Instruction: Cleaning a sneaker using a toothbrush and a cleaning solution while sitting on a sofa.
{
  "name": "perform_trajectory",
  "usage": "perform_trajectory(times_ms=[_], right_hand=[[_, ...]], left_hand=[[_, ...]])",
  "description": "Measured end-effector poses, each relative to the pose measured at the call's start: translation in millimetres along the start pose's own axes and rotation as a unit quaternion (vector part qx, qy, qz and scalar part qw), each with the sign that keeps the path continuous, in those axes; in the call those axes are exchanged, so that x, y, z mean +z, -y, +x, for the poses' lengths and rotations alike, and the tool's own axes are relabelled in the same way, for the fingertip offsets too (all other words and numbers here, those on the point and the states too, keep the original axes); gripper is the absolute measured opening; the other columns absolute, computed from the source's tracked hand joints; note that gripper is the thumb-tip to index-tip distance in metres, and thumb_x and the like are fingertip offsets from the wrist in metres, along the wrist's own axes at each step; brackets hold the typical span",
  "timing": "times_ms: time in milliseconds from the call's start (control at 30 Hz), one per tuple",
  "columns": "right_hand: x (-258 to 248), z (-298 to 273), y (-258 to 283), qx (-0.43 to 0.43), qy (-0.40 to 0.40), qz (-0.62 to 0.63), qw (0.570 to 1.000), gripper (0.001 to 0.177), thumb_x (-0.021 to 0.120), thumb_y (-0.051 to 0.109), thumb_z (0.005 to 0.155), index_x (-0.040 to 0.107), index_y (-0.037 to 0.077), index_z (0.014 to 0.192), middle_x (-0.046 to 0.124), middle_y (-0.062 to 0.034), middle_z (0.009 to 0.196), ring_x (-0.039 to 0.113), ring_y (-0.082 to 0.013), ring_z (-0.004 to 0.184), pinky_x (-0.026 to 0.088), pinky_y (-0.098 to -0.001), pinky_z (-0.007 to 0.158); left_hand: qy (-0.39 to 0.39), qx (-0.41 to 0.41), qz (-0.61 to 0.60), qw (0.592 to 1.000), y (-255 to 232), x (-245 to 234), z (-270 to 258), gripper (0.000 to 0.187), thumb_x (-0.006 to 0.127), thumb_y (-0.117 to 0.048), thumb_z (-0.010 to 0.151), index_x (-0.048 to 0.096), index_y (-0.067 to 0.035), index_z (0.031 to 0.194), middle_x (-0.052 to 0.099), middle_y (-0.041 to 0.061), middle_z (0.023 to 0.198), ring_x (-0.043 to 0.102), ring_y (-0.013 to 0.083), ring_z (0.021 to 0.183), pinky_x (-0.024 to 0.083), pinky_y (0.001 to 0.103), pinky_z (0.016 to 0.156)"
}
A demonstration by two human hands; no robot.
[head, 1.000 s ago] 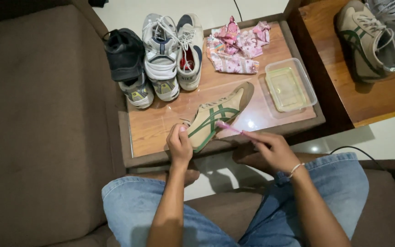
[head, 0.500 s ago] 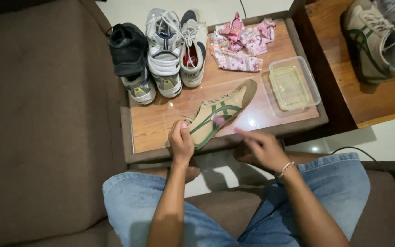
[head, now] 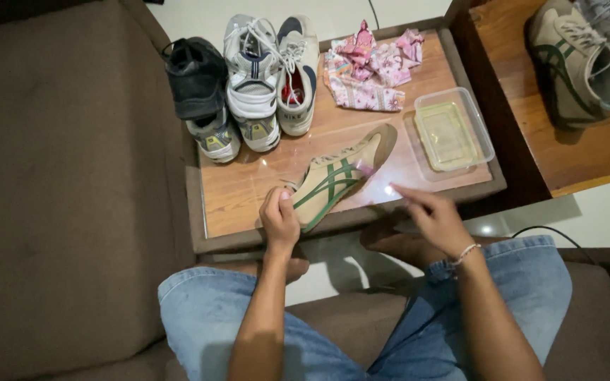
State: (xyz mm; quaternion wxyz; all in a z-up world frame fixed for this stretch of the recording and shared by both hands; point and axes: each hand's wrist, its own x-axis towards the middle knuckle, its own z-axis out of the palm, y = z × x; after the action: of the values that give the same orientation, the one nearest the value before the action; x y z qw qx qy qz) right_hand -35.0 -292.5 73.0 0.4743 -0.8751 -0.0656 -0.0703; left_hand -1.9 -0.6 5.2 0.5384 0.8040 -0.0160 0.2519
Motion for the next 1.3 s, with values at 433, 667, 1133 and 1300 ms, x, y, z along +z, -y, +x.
perform_trajectory(times_ms=[433,667,1133,1300], right_hand=[[-4.5,5.4,-6.7,-0.010,0.010,0.041,0.999,0.040,0.058,-0.012,0.087,0.075,0.002,0.120,0.075,-0.0250,0.109,0.068,-0.0415,0.111,0.052,-0.0525,0.096],[-41.0,7.6,-58.4,0.008,-0.130,-0.025,0.991,0.046,0.053,-0.015,0.095,0.070,0.003,0.134,0.072,-0.0199,0.120,0.066,-0.0348,0.117,0.048,-0.0487,0.103],[-48.1,16.5,-40.2,0.241,-0.215,-0.102,0.941,0.040,0.057,0.007,0.094,0.075,0.021,0.128,0.073,-0.0206,0.110,0.065,-0.0459,0.109,0.051,-0.0550,0.094],[-46.8,16.7,-70.0,0.255,-0.231,-0.084,0.935,0.038,0.059,0.012,0.092,0.076,0.025,0.123,0.074,-0.0157,0.099,0.068,-0.0408,0.100,0.053,-0.0511,0.087]], left_hand=[[-0.002,0.016,0.013,1.000,1.3,0.9,0.0,0.035,0.040,-0.025,0.105,0.056,-0.010,0.077,0.050,0.013,0.064,0.059,0.0343,0.063,0.050,0.037,0.061],[-0.004,0.001,0.012,1.000,4.6,-0.3,-2.0,0.034,0.043,-0.025,0.103,0.059,-0.011,0.078,0.054,0.012,0.066,0.061,0.0334,0.064,0.051,0.037,0.064],[0.001,-0.024,0.011,1.000,11.1,1.0,-4.8,0.032,0.043,-0.021,0.101,0.060,-0.008,0.078,0.056,0.014,0.067,0.062,0.0345,0.067,0.050,0.038,0.065],[0.004,-0.019,0.017,1.000,7.4,0.5,-2.8,0.033,0.043,-0.023,0.103,0.060,-0.008,0.079,0.056,0.014,0.068,0.063,0.0357,0.068,0.051,0.039,0.065]])
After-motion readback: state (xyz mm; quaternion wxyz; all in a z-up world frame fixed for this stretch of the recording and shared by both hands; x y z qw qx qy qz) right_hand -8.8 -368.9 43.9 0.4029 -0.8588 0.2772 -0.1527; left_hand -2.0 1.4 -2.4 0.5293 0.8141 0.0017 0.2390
